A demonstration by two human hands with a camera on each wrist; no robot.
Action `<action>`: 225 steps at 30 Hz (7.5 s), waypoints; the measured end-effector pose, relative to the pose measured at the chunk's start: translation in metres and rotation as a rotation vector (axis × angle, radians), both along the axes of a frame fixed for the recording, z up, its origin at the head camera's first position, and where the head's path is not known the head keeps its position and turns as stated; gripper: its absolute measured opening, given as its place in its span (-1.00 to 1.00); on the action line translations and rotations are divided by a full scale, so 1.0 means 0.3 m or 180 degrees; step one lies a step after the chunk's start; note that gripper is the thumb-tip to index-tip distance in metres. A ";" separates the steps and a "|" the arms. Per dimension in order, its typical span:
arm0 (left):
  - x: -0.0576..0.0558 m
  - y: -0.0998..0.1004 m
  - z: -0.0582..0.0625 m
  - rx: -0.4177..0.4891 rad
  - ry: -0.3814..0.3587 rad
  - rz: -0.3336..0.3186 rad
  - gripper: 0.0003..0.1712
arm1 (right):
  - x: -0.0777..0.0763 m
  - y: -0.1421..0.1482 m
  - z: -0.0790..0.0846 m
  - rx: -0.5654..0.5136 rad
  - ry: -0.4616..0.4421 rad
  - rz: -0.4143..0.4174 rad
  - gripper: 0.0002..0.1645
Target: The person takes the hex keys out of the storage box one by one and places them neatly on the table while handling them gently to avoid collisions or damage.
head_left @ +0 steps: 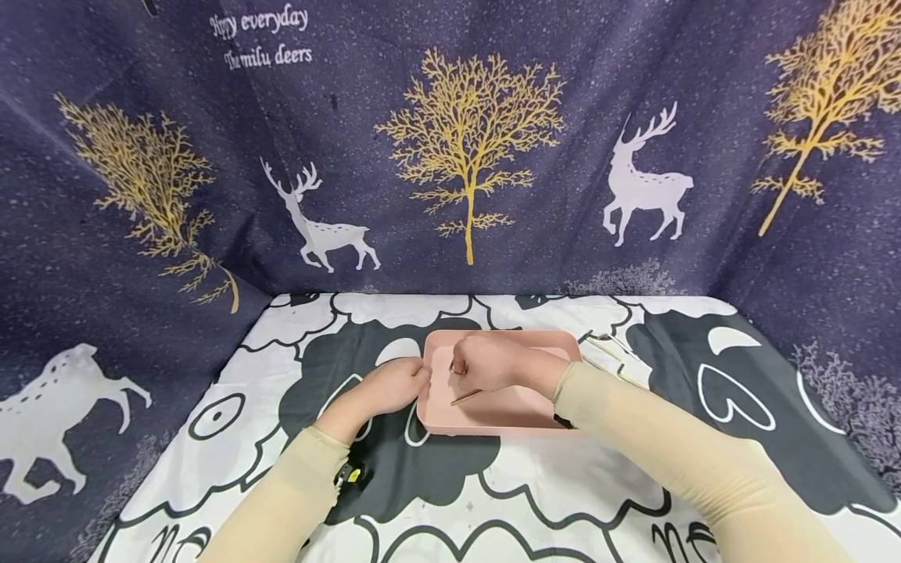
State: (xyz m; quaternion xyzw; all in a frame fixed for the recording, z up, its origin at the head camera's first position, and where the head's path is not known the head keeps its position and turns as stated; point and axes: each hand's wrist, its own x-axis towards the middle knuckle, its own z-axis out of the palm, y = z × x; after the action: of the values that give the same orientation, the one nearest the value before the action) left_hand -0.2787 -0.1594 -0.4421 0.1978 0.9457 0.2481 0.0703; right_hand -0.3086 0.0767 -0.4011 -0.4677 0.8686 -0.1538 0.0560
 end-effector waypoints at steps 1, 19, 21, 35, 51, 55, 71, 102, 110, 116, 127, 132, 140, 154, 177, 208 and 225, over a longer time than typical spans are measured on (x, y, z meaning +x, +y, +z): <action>-0.001 0.000 -0.001 -0.0008 -0.0003 0.0006 -0.56 | 0.000 0.000 -0.001 0.0004 0.0014 -0.0035 -0.63; -0.015 -0.009 -0.022 -0.0009 0.0087 -0.0063 -0.55 | 0.005 0.007 0.004 -0.0113 0.0170 -0.0209 -0.88; -0.010 0.001 -0.011 -0.0022 0.0015 -0.0013 -0.58 | 0.007 0.012 0.008 -0.0099 0.0192 -0.0210 -0.91; -0.061 -0.023 -0.083 -0.0017 0.0091 -0.0059 -0.54 | 0.014 0.048 0.053 0.0003 0.0109 -0.0371 -0.91; -0.004 0.003 0.001 -0.0105 0.0021 0.0040 -0.57 | 0.037 0.139 0.127 0.0001 0.0118 -0.0689 -0.82; -0.008 -0.005 -0.009 -0.0062 0.0080 -0.0032 -0.55 | 0.044 0.172 0.135 -0.0055 0.0142 -0.0719 -0.83; 0.003 -0.011 0.000 -0.0115 -0.0027 0.0098 -0.58 | 0.066 0.320 0.160 -0.0209 -0.0038 -0.1063 -0.86; 0.003 0.005 0.010 -0.0082 -0.0042 0.0052 -0.58 | 0.182 0.602 0.130 -0.0127 -0.0202 -0.1680 -0.94; -0.041 -0.022 -0.045 0.0015 0.0069 -0.0148 -0.52 | 0.211 0.653 0.100 -0.0032 -0.0267 -0.1723 -0.91; -0.024 -0.021 -0.029 0.0060 0.0006 -0.0117 -0.53 | 0.234 0.676 0.065 0.0014 -0.0156 -0.1645 -0.89; -0.004 0.000 0.000 -0.0067 -0.0034 0.0050 -0.58 | 0.275 0.680 0.034 0.0165 -0.0254 -0.1627 -0.85; -0.004 0.004 -0.004 -0.0106 -0.0015 0.0090 -0.58 | 0.286 0.679 0.021 0.0222 -0.0344 -0.1597 -0.86; -0.010 0.001 -0.006 -0.0072 -0.0036 0.0048 -0.57 | 0.302 0.682 -0.007 0.0252 -0.0378 -0.1523 -0.86; -0.061 -0.026 -0.074 -0.0041 0.0081 -0.0104 -0.53 | 0.303 0.686 -0.039 0.0288 -0.0148 -0.1436 -0.81; -0.006 0.001 -0.010 -0.0063 0.0023 0.0027 -0.56 | 0.303 0.695 -0.044 0.0315 -0.0495 -0.1573 -0.79; -0.003 0.004 0.002 -0.0105 0.0035 0.0077 -0.57 | 0.286 0.702 0.021 0.0182 -0.0423 -0.1452 -0.91; -0.002 0.004 0.004 -0.0102 0.0031 0.0033 -0.59 | 0.239 0.630 0.129 0.0129 -0.0283 -0.1403 -0.89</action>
State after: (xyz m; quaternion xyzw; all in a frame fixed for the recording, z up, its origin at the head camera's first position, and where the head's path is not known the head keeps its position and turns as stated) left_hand -0.2792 -0.1582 -0.4410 0.1929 0.9509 0.2323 0.0676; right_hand -0.2371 0.2658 -0.3625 -0.2580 0.9494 -0.1653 0.0687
